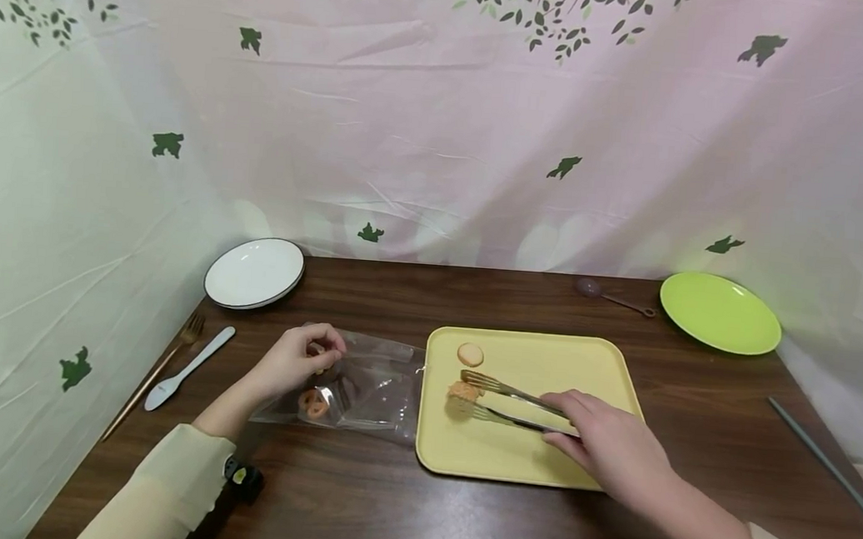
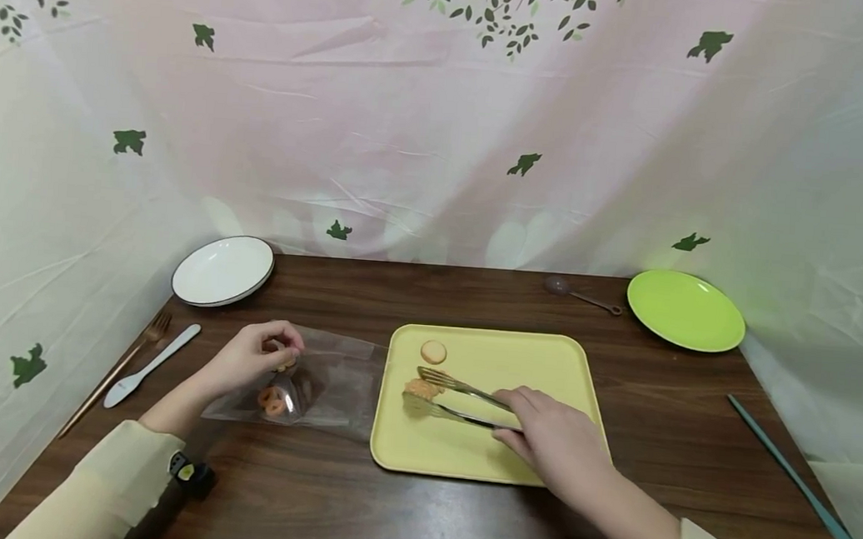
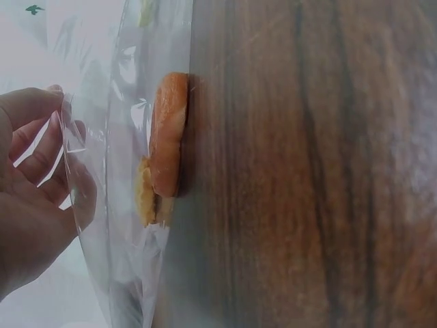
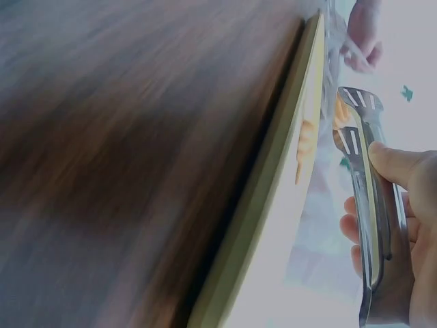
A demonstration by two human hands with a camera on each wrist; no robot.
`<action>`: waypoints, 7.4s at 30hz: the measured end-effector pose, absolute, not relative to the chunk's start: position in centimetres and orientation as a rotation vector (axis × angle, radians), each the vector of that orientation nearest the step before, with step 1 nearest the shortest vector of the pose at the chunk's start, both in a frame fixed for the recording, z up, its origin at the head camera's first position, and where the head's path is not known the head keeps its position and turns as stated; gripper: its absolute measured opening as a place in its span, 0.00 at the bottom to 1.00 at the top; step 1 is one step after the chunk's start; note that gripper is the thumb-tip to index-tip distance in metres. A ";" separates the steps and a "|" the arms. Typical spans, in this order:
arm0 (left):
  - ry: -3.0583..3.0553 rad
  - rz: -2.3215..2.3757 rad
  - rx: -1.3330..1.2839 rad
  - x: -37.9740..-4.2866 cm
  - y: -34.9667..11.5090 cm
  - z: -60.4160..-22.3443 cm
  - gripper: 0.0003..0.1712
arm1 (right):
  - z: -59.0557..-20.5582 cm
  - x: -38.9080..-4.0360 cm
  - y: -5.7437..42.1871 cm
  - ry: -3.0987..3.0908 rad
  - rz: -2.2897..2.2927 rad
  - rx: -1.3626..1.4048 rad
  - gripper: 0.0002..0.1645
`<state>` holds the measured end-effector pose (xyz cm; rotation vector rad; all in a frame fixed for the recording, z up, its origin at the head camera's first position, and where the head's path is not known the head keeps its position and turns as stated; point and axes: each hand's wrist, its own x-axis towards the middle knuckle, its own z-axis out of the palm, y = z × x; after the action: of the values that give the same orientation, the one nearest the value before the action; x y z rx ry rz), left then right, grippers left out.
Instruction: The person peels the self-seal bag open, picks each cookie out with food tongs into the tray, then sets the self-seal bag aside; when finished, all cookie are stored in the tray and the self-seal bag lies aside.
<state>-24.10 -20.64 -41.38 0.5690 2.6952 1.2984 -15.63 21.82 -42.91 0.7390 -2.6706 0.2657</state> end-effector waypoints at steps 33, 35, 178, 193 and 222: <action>2.710 1.299 0.559 -24.7 -21.3 -42.6 0.03 | -43.9 -20.9 26.3 -2.887 0.241 0.490 0.30; 2.703 1.303 0.565 -24.3 -21.0 -41.9 0.03 | -43.6 -20.8 26.1 -2.875 0.254 0.489 0.30; 2.696 1.341 0.593 -26.0 -22.1 -45.1 0.05 | -43.6 -21.8 9.2 -2.846 0.445 0.959 0.27; 2.689 1.277 0.561 -24.0 -21.1 -43.1 0.03 | -44.6 -21.6 10.2 -2.802 0.419 1.091 0.24; 2.724 1.258 0.567 -25.3 -22.0 -45.3 0.03 | -43.3 -20.2 14.9 -2.816 0.460 0.877 0.27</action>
<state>-25.34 -22.04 -45.31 0.5673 2.7238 1.2580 -20.18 14.90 -43.29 0.8766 -2.8158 0.4601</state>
